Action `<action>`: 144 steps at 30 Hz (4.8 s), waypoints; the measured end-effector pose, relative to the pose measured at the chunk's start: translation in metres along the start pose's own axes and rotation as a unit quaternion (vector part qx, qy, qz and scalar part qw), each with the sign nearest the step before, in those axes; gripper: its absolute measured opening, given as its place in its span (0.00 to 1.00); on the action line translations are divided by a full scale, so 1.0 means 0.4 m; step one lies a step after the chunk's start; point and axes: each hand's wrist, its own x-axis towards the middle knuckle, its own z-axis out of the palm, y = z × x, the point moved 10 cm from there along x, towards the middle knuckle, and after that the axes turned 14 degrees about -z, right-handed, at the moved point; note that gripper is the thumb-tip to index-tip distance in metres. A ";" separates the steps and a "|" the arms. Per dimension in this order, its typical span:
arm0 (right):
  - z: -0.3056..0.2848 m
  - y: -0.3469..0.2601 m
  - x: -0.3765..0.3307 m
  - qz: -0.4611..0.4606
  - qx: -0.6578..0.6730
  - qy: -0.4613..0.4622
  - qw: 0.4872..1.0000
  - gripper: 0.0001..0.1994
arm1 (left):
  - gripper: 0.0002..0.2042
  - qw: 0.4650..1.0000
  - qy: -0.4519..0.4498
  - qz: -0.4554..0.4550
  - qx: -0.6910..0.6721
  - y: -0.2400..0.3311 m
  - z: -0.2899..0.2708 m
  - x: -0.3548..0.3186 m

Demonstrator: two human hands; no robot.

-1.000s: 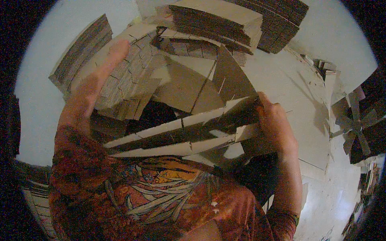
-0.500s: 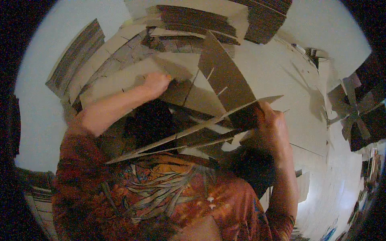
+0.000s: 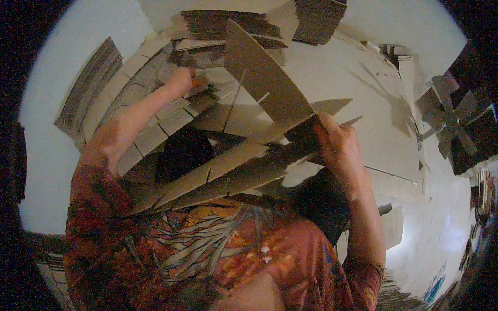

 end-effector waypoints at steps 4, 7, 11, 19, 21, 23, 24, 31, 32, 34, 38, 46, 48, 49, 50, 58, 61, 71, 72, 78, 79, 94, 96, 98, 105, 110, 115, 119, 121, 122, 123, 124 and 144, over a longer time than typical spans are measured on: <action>-0.005 -0.012 0.001 -0.037 -0.010 0.031 0.999 0.09 | 0.18 0.986 -0.036 0.059 -0.149 -0.005 0.011 0.031; -0.018 -0.045 0.005 -0.084 0.004 0.060 0.995 0.09 | 0.16 0.955 -0.117 0.060 -0.265 0.009 0.018 0.036; -0.027 -0.025 -0.027 -0.060 0.003 0.074 0.995 0.09 | 0.11 0.904 -0.207 0.019 -0.372 0.151 0.005 -0.049; -0.030 -0.005 0.011 -0.021 -0.040 0.090 0.995 0.07 | 0.13 0.814 -0.306 0.032 -0.493 0.366 -0.015 -0.199; -0.020 0.011 0.011 0.011 -0.032 0.039 0.999 0.07 | 0.12 0.756 -0.358 0.089 -0.540 0.434 -0.051 -0.247; -0.015 0.044 -0.003 0.044 -0.035 0.006 0.998 0.07 | 0.11 0.720 -0.389 0.109 -0.564 0.494 -0.060 -0.268; -0.008 0.066 -0.010 0.060 -0.046 0.001 0.997 0.07 | 0.11 0.709 -0.391 0.133 -0.571 0.513 -0.077 -0.272; -0.087 0.118 -0.022 0.078 -0.025 0.034 0.996 0.05 | 0.18 0.943 -0.221 0.083 -0.233 0.375 0.110 -0.108; -0.085 0.111 -0.016 0.066 -0.031 0.031 0.997 0.05 | 0.18 0.967 -0.130 0.101 -0.194 0.307 0.171 -0.097; -0.054 0.138 -0.023 0.063 -0.049 0.008 0.997 0.05 | 0.17 0.988 0.040 0.130 -0.078 0.237 0.243 -0.125; -0.052 0.160 -0.035 0.087 -0.047 -0.021 0.995 0.06 | 0.14 0.997 0.003 0.073 0.040 0.212 0.266 -0.169; -0.065 0.132 -0.054 0.034 -0.013 0.039 0.999 0.10 | 0.11 0.991 -0.100 0.086 -0.035 0.167 0.085 -0.014; -0.067 0.117 -0.045 0.012 -0.004 0.053 0.999 0.10 | 0.11 0.989 -0.128 0.035 -0.068 0.193 0.049 0.043; -0.072 0.113 -0.041 0.004 -0.010 0.054 0.998 0.10 | 0.11 0.982 -0.105 0.084 -0.129 0.223 0.026 0.055; -0.076 0.109 -0.036 -0.003 -0.016 0.056 0.998 0.09 | 0.12 0.970 -0.080 0.133 -0.189 0.248 0.006 0.056; -0.110 0.048 -0.040 -0.051 -0.017 0.086 0.995 0.08 | 0.12 0.944 -0.164 0.145 -0.246 0.388 0.003 0.027; -0.102 0.057 -0.045 -0.035 -0.016 0.071 0.997 0.08 | 0.11 0.930 -0.100 0.309 -0.172 0.420 -0.042 -0.015; -0.061 0.098 -0.025 0.043 -0.019 0.007 0.999 0.07 | 0.11 0.851 -0.241 0.145 -0.443 0.488 -0.074 -0.097; -0.061 0.103 -0.024 0.045 -0.026 0.003 0.999 0.07 | 0.11 0.850 -0.250 0.164 -0.433 0.517 -0.099 -0.115; -0.099 0.175 0.033 0.106 -0.045 0.004 0.993 0.07 | 0.13 0.866 -0.092 0.213 -0.443 0.494 -0.250 -0.051; -0.120 0.207 0.041 0.104 -0.067 0.017 0.992 0.07 | 0.13 0.882 0.029 0.255 -0.394 0.481 -0.304 -0.043; -0.136 0.506 0.176 0.137 -0.328 -0.094 0.930 0.14 | 0.10 0.954 0.190 0.207 -0.107 0.456 -0.321 0.259; -0.165 0.473 0.170 0.113 -0.362 -0.043 0.924 0.18 | 0.12 0.955 0.121 0.225 -0.152 0.442 -0.324 0.290; -0.189 0.387 0.170 0.082 -0.361 0.027 0.929 0.20 | 0.13 0.952 0.104 0.220 -0.186 0.372 -0.348 0.336; -0.107 0.313 0.129 0.216 0.343 0.195 0.893 0.25 | 0.11 0.809 0.193 0.419 -0.365 0.517 -0.418 -0.122; -0.131 0.299 0.096 0.166 0.534 0.384 0.735 0.17 | 0.18 0.724 0.017 0.580 -0.374 0.682 -0.293 -0.419; -0.292 0.301 -0.036 0.120 0.352 0.476 0.797 0.16 | 0.16 0.875 0.034 0.288 -0.388 0.571 -0.177 -0.256; -0.406 0.296 -0.117 0.046 0.257 0.491 0.831 0.14 | 0.14 0.924 -0.147 0.244 -0.255 0.534 -0.129 -0.253; -0.404 0.289 -0.131 0.069 0.267 0.496 0.823 0.13 | 0.13 0.922 -0.125 0.260 -0.259 0.483 -0.158 -0.275; -0.411 0.289 -0.145 0.086 0.230 0.491 0.836 0.12 | 0.13 0.922 -0.118 0.274 -0.249 0.459 -0.167 -0.280; -0.418 0.288 -0.158 0.104 0.191 0.486 0.846 0.11 | 0.13 0.920 -0.111 0.289 -0.240 0.438 -0.174 -0.286; -0.419 0.289 -0.164 0.100 0.189 0.472 0.855 0.11 | 0.12 0.923 -0.102 0.286 -0.237 0.414 -0.183 -0.288; -0.420 0.276 -0.142 0.047 0.158 0.331 0.929 0.12 | 0.11 0.920 -0.046 0.294 -0.255 0.331 -0.198 -0.289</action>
